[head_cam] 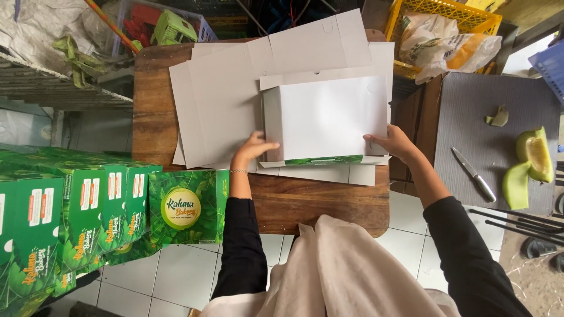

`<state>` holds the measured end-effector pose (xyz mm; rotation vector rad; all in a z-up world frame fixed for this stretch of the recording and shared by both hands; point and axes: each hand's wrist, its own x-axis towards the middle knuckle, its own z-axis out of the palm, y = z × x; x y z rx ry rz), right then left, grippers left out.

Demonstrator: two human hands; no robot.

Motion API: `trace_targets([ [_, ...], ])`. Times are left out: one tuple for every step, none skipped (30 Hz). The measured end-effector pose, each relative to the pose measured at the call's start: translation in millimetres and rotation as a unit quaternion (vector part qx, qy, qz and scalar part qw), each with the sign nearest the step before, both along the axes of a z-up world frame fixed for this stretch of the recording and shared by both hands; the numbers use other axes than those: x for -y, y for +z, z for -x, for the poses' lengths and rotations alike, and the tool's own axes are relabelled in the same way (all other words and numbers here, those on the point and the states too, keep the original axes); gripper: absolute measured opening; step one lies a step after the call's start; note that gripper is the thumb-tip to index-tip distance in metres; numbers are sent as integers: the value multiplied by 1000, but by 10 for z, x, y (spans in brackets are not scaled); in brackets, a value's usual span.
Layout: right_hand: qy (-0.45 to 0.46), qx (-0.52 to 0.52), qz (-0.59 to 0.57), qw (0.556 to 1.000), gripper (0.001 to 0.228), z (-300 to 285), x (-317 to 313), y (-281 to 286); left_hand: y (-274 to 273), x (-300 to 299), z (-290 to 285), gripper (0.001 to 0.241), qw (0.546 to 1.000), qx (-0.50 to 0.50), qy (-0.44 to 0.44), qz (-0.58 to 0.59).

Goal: Folding and assembling green cardboard bakery boxes on a wooden table.

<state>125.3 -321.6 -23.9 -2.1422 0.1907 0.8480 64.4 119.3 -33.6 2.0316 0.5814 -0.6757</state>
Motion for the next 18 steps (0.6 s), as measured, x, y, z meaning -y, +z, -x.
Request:
trace_targets([
  [1,6,12,1000,74,4,-21,32,162,5,-88,107,1000,8,-1,8],
  [0,6,12,1000,74,18,-5,-7,263,18,-195,107,1000,9,-1,9],
  [2,8,15,1000,72,32,10,-46,364,30,-302,105,999,18,48,14],
  [5,13,19,1000,71,14,22,-78,470,38,-433,104,995,30,97,21],
  [5,16,19,1000,71,15,10,-84,259,-44,-580,104,994,34,97,22],
  [10,16,13,1000,70,20,-6,-93,51,-129,-731,105,990,48,129,39],
  [15,15,7,1000,69,23,-20,-103,-155,-213,-886,106,984,62,160,56],
  [14,18,9,1000,69,16,-6,-112,-88,-193,-964,106,983,65,159,58],
  [22,21,7,1000,68,8,11,-123,-22,-171,-1041,100,984,61,153,62],
  [30,22,3,999,68,17,19,-141,47,-156,-1108,95,985,56,147,65],
  [28,24,4,999,68,9,28,-153,39,-165,-1169,95,985,58,145,66],
  [30,27,-2,999,68,14,33,-168,29,-176,-1225,85,986,57,134,75],
  [32,30,-7,999,69,18,41,-182,19,-184,-1282,76,987,55,123,84],
  [29,31,-7,999,69,23,36,-172,37,-155,-1308,76,988,56,120,84],
  [33,27,-3,999,69,27,32,-162,54,-125,-1334,69,982,99,118,109],
  [36,22,2,999,69,41,19,-156,70,-104,-1349,64,974,140,116,133],
  [34,22,1,999,69,67,-2,-102,101,-64,-1341,64,975,140,113,133],
  [33,22,14,999,69,90,-21,-46,133,-25,-1332,60,963,192,111,151],
])
